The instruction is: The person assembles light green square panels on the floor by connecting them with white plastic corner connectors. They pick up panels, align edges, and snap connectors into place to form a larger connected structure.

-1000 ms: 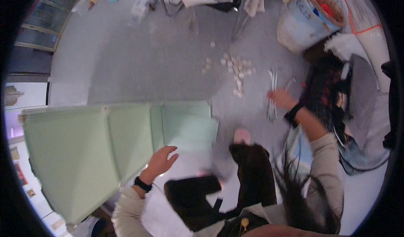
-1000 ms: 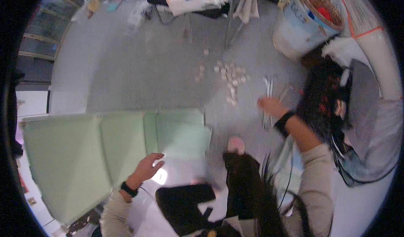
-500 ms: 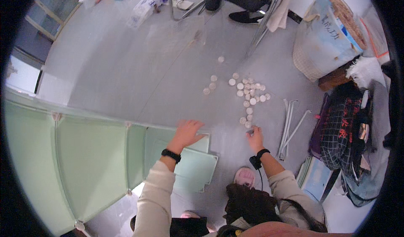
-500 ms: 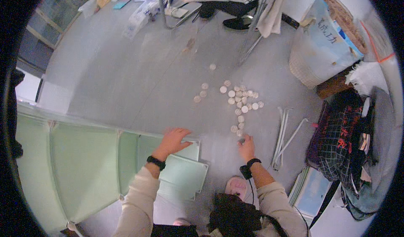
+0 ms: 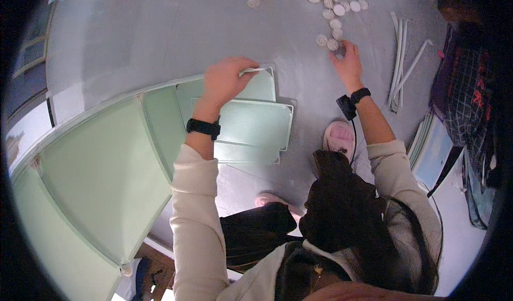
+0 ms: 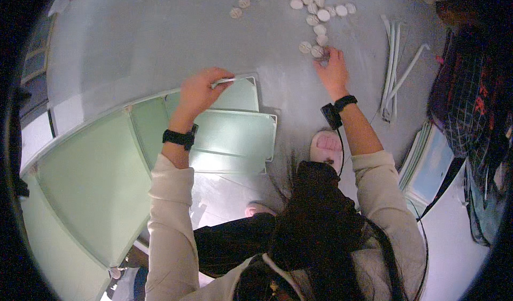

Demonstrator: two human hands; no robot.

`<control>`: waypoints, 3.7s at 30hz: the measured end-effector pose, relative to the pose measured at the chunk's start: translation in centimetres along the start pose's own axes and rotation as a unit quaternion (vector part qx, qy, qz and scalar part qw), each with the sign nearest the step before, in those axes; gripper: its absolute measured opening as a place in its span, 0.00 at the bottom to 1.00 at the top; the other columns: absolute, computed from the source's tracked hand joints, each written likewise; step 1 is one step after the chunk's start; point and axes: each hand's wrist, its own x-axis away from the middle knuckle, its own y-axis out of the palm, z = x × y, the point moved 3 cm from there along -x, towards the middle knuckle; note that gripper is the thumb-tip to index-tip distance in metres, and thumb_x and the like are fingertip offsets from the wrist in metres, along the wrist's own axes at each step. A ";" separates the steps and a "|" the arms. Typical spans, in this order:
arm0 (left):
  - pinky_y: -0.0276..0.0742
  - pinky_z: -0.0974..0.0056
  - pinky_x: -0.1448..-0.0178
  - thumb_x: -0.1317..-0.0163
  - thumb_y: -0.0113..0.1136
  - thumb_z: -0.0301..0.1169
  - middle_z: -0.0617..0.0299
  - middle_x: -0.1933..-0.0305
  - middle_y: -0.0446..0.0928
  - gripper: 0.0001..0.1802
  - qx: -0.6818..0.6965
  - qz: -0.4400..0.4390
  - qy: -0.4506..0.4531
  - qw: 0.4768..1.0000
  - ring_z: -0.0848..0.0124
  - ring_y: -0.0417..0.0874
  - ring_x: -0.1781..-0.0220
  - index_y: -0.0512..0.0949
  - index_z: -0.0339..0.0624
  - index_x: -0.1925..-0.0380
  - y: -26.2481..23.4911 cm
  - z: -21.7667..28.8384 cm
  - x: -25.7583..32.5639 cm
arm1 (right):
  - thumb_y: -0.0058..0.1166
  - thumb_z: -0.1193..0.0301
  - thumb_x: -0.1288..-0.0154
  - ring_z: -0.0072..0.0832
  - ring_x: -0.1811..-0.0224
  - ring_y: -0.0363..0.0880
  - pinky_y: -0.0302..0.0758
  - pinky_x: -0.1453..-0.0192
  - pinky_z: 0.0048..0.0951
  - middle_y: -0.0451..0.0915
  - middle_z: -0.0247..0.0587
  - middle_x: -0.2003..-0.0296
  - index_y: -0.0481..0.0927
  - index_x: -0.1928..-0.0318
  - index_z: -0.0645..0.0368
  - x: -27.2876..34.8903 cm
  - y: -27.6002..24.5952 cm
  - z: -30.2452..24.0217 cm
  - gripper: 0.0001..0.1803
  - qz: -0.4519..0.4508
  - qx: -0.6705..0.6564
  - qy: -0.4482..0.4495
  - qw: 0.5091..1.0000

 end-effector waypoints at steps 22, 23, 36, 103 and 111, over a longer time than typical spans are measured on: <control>0.76 0.53 0.64 0.49 0.59 0.32 0.63 0.68 0.81 0.09 -0.075 0.120 0.004 0.990 0.58 0.82 0.62 0.82 0.52 0.67 -1.0 1.3 0.2 | 0.63 0.75 0.46 0.21 0.64 0.79 0.77 0.56 0.24 0.82 0.36 0.60 0.77 0.49 0.59 4.9 7.4 -8.2 0.21 -0.263 -0.323 0.033 0.908; 0.76 0.54 0.63 0.48 0.59 0.33 0.63 0.66 0.81 0.10 -0.081 0.092 -0.020 0.992 0.59 0.82 0.61 0.81 0.54 0.65 -0.8 0.8 0.2 | 0.64 0.74 0.46 0.21 0.63 0.79 0.77 0.56 0.24 0.82 0.35 0.60 0.77 0.50 0.59 5.2 8.1 -8.6 0.21 -0.268 -0.358 0.010 0.895; 0.78 0.56 0.63 0.45 0.60 0.36 0.66 0.63 0.82 0.11 -0.106 0.074 -0.020 0.991 0.60 0.82 0.60 0.81 0.58 0.61 -2.6 1.7 -0.3 | 0.63 0.72 0.43 0.28 0.60 0.81 0.77 0.53 0.27 0.82 0.41 0.62 0.79 0.54 0.62 4.8 7.1 -11.5 0.16 -0.188 -0.346 -0.010 0.919; 0.74 0.55 0.54 0.56 0.63 0.34 0.61 0.63 0.79 0.11 0.124 0.362 -0.288 0.878 0.60 0.78 0.55 0.83 0.48 0.70 13.7 2.4 0.7 | 0.59 0.74 0.46 0.37 0.66 0.80 0.77 0.60 0.32 0.78 0.46 0.65 0.81 0.56 0.59 1.8 4.9 -13.2 0.14 -0.251 -0.089 -0.281 0.922; 0.76 0.55 0.56 0.57 0.63 0.33 0.60 0.63 0.78 0.11 0.125 0.354 -0.288 0.881 0.59 0.79 0.56 0.83 0.48 0.70 13.7 2.3 0.6 | 0.57 0.73 0.45 0.43 0.61 0.80 0.77 0.56 0.36 0.79 0.49 0.60 0.80 0.54 0.58 1.1 4.7 -13.4 0.15 -0.284 -0.037 -0.283 0.915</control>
